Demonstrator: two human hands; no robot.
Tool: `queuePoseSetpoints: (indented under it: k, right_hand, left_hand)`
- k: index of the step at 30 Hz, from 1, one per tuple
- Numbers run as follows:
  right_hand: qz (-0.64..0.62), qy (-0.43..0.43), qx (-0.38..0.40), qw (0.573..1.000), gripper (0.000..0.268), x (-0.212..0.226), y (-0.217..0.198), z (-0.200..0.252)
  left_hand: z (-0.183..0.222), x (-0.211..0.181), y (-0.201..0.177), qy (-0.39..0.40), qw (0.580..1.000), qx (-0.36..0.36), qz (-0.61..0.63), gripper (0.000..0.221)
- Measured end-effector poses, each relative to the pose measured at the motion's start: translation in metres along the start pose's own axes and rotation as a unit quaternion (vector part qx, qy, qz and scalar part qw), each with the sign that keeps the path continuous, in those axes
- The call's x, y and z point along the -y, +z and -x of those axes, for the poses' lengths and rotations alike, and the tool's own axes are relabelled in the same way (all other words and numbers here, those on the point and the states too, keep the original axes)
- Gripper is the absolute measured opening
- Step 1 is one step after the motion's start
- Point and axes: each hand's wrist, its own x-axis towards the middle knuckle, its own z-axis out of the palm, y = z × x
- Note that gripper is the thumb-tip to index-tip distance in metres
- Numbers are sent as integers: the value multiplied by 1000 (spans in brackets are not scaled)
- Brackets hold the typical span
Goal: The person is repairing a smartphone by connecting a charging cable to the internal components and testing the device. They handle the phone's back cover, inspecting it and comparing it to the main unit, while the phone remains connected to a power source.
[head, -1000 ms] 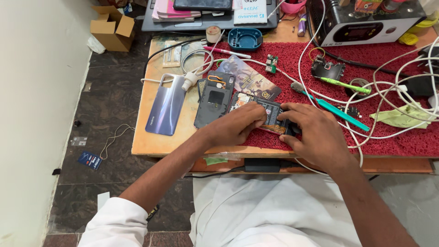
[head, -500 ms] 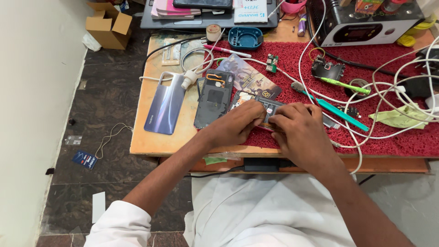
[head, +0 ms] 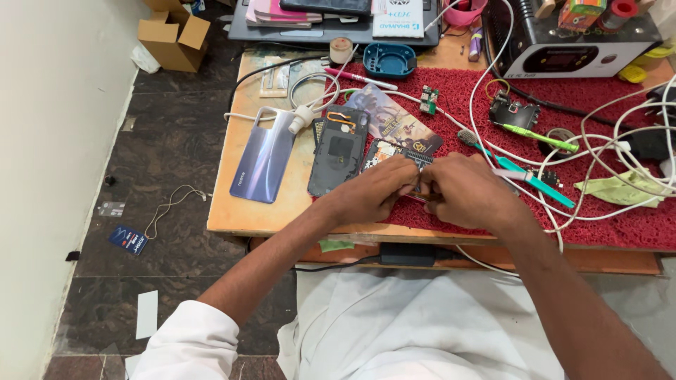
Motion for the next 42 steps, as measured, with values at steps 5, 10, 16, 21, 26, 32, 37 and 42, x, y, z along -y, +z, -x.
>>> queuePoseSetpoints:
  k: [5,10,16,21,26,32,37,42]
  right_hand:
    - [8,-31,-31,999,16,-4,7,-2]
    - [10,-51,-61,997,16,-7,13,0]
    - [-93,-43,-100,990,25,-9,14,6]
    - [-120,-2,-86,989,13,-4,16,9]
    - [-112,7,-83,990,8,-1,19,9]
    - [-108,-7,-76,991,7,-4,17,6]
    - [-64,-41,-34,997,9,-3,7,3]
    - [108,-64,52,991,33,7,-2,-5]
  left_hand:
    - [1,0,1,8,1000,-12,0,37]
    - [1,1,2,-13,1000,-10,10,35]
    - [1,5,1,-29,999,-12,18,33]
    - [2,3,2,-47,998,-7,29,34]
    - [1,5,3,-38,999,-7,29,34]
    - [-1,0,0,-79,996,-23,22,25]
    - [0,-3,-24,-100,994,1,-46,69]
    - [8,11,-26,-166,977,61,-122,108]
